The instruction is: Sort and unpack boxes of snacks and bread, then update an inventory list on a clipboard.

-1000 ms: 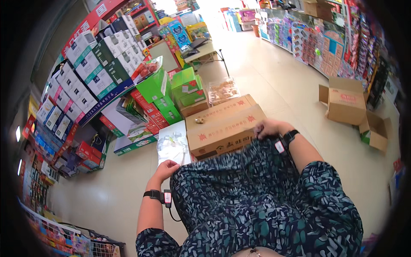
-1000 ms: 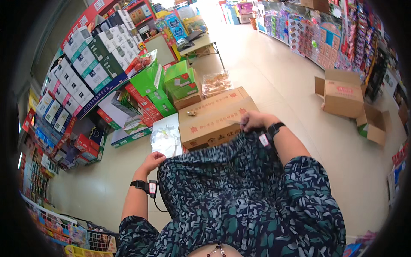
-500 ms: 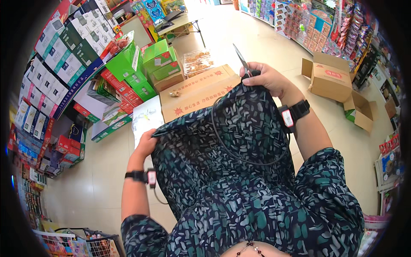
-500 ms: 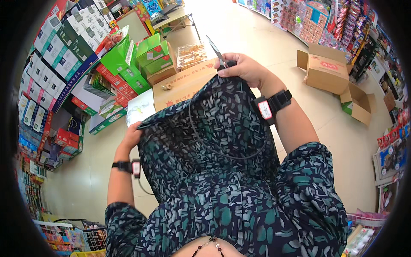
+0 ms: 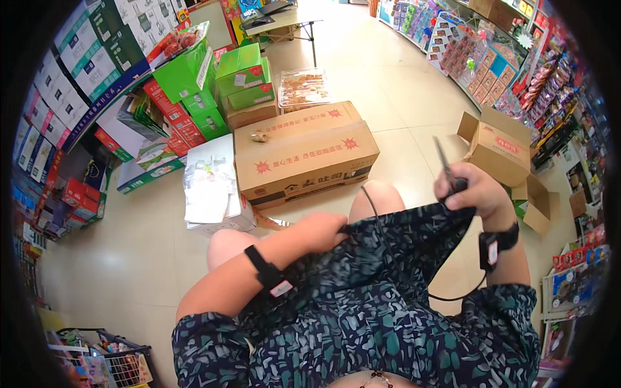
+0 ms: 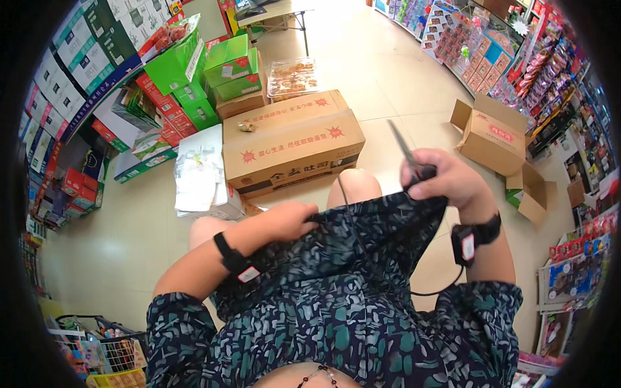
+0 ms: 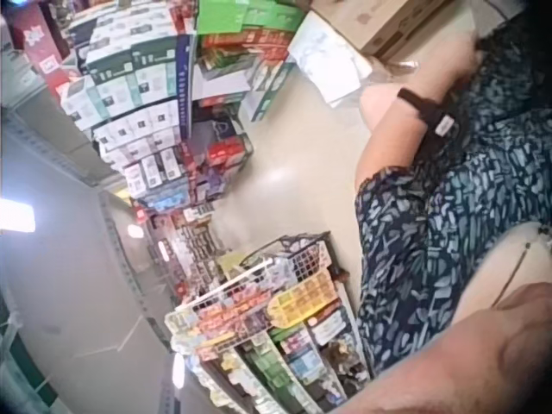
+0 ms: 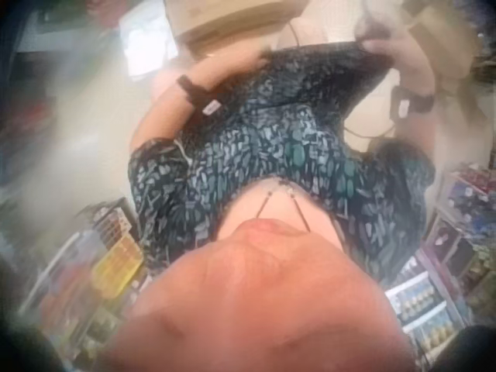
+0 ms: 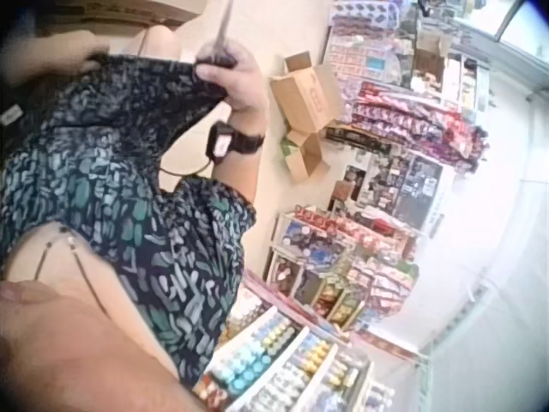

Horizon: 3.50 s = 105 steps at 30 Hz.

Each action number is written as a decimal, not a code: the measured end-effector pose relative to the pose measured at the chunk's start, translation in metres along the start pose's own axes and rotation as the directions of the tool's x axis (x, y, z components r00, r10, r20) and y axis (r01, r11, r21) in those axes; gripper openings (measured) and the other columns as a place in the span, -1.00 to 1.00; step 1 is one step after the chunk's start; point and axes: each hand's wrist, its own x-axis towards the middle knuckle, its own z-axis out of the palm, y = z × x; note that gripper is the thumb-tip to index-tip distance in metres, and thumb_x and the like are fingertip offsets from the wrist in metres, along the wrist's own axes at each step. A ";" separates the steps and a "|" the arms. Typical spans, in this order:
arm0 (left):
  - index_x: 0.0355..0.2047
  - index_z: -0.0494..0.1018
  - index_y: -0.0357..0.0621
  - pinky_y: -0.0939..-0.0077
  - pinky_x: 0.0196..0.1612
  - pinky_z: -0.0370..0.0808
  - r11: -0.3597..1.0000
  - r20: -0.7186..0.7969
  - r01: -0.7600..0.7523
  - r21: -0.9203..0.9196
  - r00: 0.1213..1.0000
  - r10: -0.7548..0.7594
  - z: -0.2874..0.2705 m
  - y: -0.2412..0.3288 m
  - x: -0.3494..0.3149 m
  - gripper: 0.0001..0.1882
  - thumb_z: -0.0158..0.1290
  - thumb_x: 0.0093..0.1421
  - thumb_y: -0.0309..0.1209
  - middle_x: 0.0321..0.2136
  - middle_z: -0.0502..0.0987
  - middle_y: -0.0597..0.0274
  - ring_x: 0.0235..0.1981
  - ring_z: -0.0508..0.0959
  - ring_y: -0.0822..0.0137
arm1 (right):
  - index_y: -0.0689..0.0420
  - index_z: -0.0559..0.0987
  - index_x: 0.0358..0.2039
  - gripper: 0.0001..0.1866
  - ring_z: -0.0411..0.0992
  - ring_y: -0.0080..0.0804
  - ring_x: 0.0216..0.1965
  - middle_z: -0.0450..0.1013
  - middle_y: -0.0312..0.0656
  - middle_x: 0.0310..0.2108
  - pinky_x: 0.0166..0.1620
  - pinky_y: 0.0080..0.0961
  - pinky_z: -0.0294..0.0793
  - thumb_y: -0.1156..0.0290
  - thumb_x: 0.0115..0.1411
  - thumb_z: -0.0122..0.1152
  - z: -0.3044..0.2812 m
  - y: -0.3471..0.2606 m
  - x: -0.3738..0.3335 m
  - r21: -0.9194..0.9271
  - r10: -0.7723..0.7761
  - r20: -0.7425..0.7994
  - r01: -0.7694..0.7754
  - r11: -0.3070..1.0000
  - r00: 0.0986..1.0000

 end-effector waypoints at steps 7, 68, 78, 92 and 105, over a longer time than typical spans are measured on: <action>-0.11 0.47 0.03 0.19 -0.23 0.50 0.972 0.414 0.013 0.233 0.903 -0.112 0.090 -0.042 0.032 -0.65 -0.02 0.06 -0.30 -0.30 0.57 0.03 -0.24 0.55 -0.02 | 0.22 0.50 -0.22 -0.81 0.46 -0.59 -0.28 0.46 -0.26 -0.34 -0.28 -0.63 0.41 0.53 0.11 0.14 0.052 0.002 0.036 -0.243 0.301 0.380 -0.219 0.945 0.875; -0.06 0.39 -0.21 0.23 -0.08 0.41 0.912 0.016 0.381 -0.154 0.924 -0.383 0.011 -0.170 -0.044 -0.57 0.09 0.10 -0.24 -0.22 0.50 -0.05 -0.14 0.47 -0.01 | 0.09 0.54 -0.11 -0.65 0.42 -0.07 -0.12 0.48 -0.02 -0.16 -0.05 -0.29 0.38 0.24 0.17 -0.02 0.009 0.208 0.273 -0.974 0.717 0.200 0.057 0.218 0.668; -0.03 0.37 -0.22 0.23 -0.04 0.39 0.895 0.039 0.416 -0.160 0.909 -0.415 0.007 -0.177 -0.041 -0.53 0.07 0.10 -0.22 -0.16 0.49 -0.08 -0.10 0.46 -0.01 | 0.14 0.57 -0.20 -0.72 0.48 -0.08 -0.18 0.50 -0.02 -0.20 -0.15 -0.29 0.47 0.41 0.08 0.00 0.041 0.218 0.260 -0.992 0.721 0.091 0.003 0.122 0.687; -0.01 0.38 -0.20 0.25 0.02 0.37 0.881 0.100 0.440 -0.176 0.898 -0.428 0.014 -0.183 -0.039 -0.52 0.05 0.10 -0.21 -0.11 0.48 -0.06 -0.05 0.44 0.02 | 0.06 0.59 -0.18 -0.71 0.49 -0.12 -0.20 0.53 -0.08 -0.26 -0.14 -0.30 0.46 0.30 0.13 0.01 0.024 0.287 0.282 -0.995 0.672 0.096 0.075 0.060 0.734; -0.06 0.40 -0.20 0.22 -0.01 0.39 0.886 0.121 0.434 -0.162 0.900 -0.419 0.016 -0.181 -0.037 -0.54 0.05 0.11 -0.16 -0.11 0.48 -0.03 -0.05 0.46 0.04 | 0.02 0.58 -0.16 -0.68 0.44 -0.11 -0.11 0.50 -0.08 -0.16 -0.06 -0.24 0.42 0.25 0.07 0.07 0.023 0.296 0.311 -0.999 0.729 0.042 0.052 0.009 0.683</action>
